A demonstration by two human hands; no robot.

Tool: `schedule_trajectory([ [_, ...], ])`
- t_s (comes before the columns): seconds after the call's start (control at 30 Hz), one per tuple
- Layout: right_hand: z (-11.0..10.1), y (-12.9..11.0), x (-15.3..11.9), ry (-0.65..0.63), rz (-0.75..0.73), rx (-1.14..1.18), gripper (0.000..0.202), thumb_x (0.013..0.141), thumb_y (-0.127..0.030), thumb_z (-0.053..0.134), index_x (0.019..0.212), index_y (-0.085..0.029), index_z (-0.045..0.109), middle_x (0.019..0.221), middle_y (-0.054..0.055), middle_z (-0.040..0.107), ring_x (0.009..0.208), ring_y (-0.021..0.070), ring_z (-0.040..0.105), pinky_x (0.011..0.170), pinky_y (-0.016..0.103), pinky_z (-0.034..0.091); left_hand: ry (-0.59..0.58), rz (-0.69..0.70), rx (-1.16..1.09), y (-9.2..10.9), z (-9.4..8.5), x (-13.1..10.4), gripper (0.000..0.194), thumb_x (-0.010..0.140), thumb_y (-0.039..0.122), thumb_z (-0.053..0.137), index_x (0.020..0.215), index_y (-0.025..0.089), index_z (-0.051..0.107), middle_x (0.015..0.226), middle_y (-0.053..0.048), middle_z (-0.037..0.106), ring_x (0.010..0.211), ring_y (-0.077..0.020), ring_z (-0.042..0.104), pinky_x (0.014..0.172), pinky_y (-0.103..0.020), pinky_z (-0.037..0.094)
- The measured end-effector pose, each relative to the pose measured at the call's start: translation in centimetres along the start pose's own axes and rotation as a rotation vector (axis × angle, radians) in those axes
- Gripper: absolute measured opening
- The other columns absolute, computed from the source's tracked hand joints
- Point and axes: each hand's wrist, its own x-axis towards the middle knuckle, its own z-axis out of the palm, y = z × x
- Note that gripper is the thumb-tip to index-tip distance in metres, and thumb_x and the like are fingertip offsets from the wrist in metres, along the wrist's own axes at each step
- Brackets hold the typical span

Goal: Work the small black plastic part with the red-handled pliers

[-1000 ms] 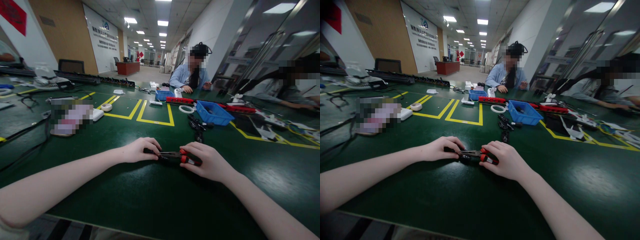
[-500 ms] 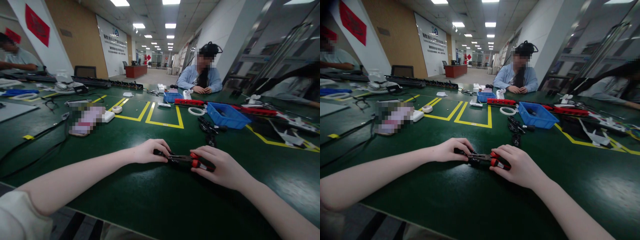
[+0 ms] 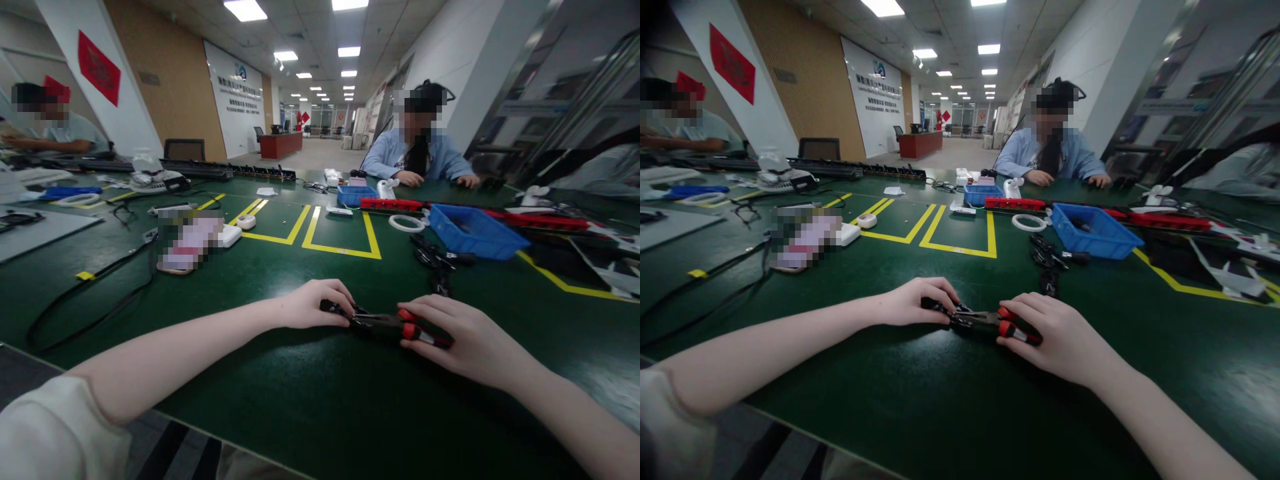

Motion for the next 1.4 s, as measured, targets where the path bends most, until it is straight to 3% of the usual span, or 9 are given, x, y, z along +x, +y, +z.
schedule_trajectory([
  [0.57, 0.3, -1.2, 0.0, -0.004, 0.042, -0.01, 0.034, 0.084, -0.037, 0.066, 0.111, -0.017, 0.063, 0.099, 0.009, 0.069, 0.082, 0.0217, 0.068, 0.069, 0.034, 0.058, 0.03, -0.054, 0.01, 0.1, 0.2, -0.1, 0.014, 0.085, 0.019, 0.071, 0.099, 0.017, 0.071, 0.113, -0.007, 0.06, 0.108, -0.0203, 0.06, 0.097, -0.037, 0.048],
  [0.97, -0.9, -1.4, 0.2, -0.041, 0.044, -0.033, 0.034, 0.081, -0.036, 0.069, 0.108, -0.016, 0.064, 0.097, 0.009, 0.068, 0.083, 0.0218, 0.067, 0.07, 0.034, 0.056, 0.01, -0.084, 0.056, 0.1, 0.4, -0.1, 0.015, 0.086, 0.027, 0.071, 0.1, 0.021, 0.071, 0.112, -0.005, 0.057, 0.106, -0.0203, 0.058, 0.095, -0.037, 0.048],
  [1.4, -0.2, -2.3, 0.2, -0.105, 0.115, 0.006, 0.037, 0.082, -0.038, 0.069, 0.112, -0.017, 0.062, 0.1, 0.009, 0.067, 0.085, 0.0214, 0.065, 0.071, 0.034, 0.055, -0.005, -0.085, 0.079, 0.0, 0.5, -0.2, 0.014, 0.086, 0.027, 0.07, 0.099, 0.022, 0.071, 0.112, -0.005, 0.056, 0.104, -0.0198, 0.057, 0.094, -0.038, 0.048],
])
